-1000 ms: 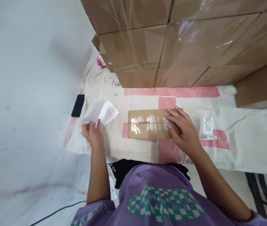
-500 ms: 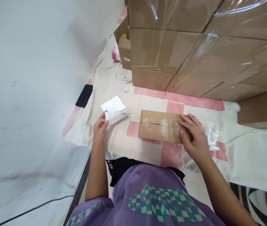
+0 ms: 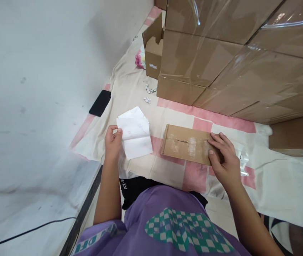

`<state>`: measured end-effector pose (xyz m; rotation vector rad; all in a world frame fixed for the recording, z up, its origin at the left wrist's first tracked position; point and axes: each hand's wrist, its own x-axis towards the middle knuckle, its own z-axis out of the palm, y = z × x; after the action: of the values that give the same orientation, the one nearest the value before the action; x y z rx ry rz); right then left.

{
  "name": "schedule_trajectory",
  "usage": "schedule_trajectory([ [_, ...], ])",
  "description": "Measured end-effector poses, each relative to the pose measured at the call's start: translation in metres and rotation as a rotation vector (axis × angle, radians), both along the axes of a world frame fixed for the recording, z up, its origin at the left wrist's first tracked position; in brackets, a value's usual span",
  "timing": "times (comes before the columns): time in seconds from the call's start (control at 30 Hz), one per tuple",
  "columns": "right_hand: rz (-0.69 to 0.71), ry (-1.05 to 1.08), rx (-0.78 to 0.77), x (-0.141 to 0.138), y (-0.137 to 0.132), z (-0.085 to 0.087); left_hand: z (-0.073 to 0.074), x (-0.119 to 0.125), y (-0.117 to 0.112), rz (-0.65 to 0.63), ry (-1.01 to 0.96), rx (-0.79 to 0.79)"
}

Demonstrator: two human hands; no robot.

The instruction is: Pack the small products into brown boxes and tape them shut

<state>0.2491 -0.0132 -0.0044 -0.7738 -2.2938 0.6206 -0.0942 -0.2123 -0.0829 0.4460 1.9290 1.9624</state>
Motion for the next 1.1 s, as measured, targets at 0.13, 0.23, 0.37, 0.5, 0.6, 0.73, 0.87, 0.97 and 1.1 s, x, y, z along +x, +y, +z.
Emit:
schedule_trajectory([
  [0.13, 0.001, 0.003, 0.008, -0.001, 0.000, 0.000, 0.006, -0.004, 0.002, 0.131, 0.013, -0.034],
  [0.23, 0.003, 0.003, 0.010, 0.000, 0.000, 0.000, 0.009, -0.003, 0.004, 0.205, 0.051, -0.083],
  [0.37, 0.005, 0.003, 0.008, -0.001, 0.000, 0.000, 0.010, 0.006, 0.008, 0.167, 0.186, -0.261],
  [0.5, 0.003, -0.002, 0.013, -0.001, 0.000, 0.000, 0.008, 0.021, 0.019, -0.034, 0.407, -0.532],
  [0.6, 0.000, 0.001, 0.011, -0.002, 0.000, 0.000, 0.004, 0.021, 0.032, -0.161, 0.670, -0.770],
  [0.73, -0.004, 0.002, 0.001, -0.002, 0.000, 0.000, -0.002, 0.002, 0.057, -0.090, 0.630, -0.939],
  [0.87, -0.001, 0.006, 0.003, -0.001, 0.001, 0.000, -0.010, -0.010, 0.080, -0.123, 0.483, -0.964],
  [0.97, -0.001, 0.002, 0.000, 0.000, 0.001, 0.000, -0.011, -0.011, 0.085, -0.080, 0.483, -0.908],
  [1.1, 0.005, 0.011, -0.003, -0.001, 0.002, 0.000, -0.008, -0.015, 0.080, -0.058, 0.492, -0.883],
])
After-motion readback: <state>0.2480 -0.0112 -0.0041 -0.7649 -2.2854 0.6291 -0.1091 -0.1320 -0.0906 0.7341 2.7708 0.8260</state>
